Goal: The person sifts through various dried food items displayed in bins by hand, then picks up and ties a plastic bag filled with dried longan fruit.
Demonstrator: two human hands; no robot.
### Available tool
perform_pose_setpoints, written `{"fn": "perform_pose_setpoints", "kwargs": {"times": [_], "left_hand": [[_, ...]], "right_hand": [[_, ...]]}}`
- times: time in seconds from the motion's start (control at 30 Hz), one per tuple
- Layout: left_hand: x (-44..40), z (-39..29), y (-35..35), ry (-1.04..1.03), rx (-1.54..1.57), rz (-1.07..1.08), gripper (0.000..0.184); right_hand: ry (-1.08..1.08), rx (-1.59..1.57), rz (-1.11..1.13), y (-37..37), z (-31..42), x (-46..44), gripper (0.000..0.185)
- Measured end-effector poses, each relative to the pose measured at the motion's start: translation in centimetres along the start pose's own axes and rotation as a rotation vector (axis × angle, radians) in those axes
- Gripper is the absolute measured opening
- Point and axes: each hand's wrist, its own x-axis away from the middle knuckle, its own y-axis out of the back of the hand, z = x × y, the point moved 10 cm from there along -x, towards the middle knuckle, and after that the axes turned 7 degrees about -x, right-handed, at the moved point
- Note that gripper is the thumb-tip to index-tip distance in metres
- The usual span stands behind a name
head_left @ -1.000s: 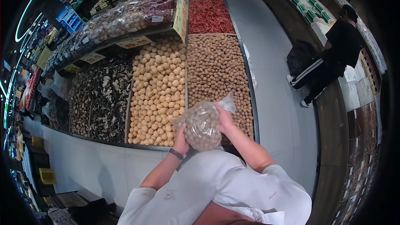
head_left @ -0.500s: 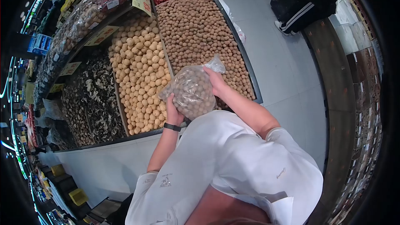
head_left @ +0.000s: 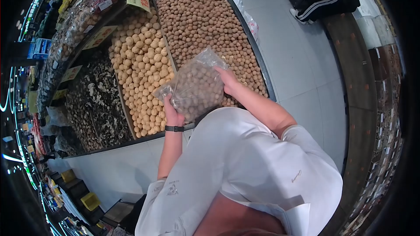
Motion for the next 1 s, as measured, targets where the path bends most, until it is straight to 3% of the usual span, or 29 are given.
{"fn": "perform_pose_setpoints", "kwargs": {"times": [0.1, 0.17, 0.3, 0.37, 0.4, 0.5, 0.57, 0.8, 1.0], "left_hand": [[-0.6, -0.3, 1.0, -0.004, 0.028, -0.03, 0.033], [-0.8, -0.8, 1.1, -0.039, -0.021, -0.012, 0.049], [0.7, -1.4, -1.5, 0.003, 0.039, 0.059, 0.049], [3.9, -3.2, -4.7, -0.008, 0.039, -0.063, 0.025], [3.3, -3.0, -4.1, -0.006, 0.04, -0.063, 0.025], [1.9, -3.2, -3.3, -0.053, 0.035, 0.036, 0.022], [2.5, -4.0, -5.7, -0.073, 0.031, 0.238, 0.019], [2.8, -3.4, -7.5, -0.008, 0.024, 0.293, 0.019], [2.2, -3.2, -6.6, -0.006, 0.043, 0.157, 0.024]], "right_hand": [[-0.015, -0.013, -0.001, 0.3, 0.1, 0.4, 0.041], [-0.025, -0.013, -0.012, 1.0, -0.2, 0.0, 0.04], [0.057, 0.042, -0.011, 2.2, -0.1, -0.3, 0.035], [0.118, 0.083, -0.006, 2.4, 0.7, 0.1, 0.033], [0.126, 0.102, -0.021, 2.4, 1.1, 0.8, 0.031], [0.16, 0.148, -0.06, 3.1, 1.6, 1.5, 0.025], [0.184, 0.174, -0.084, 3.7, 2.0, 1.8, 0.022], [0.218, 0.21, -0.132, 5.0, 3.1, 3.1, 0.02], [0.23, 0.334, -0.198, 7.2, 3.2, 2.8, 0.026]]}}
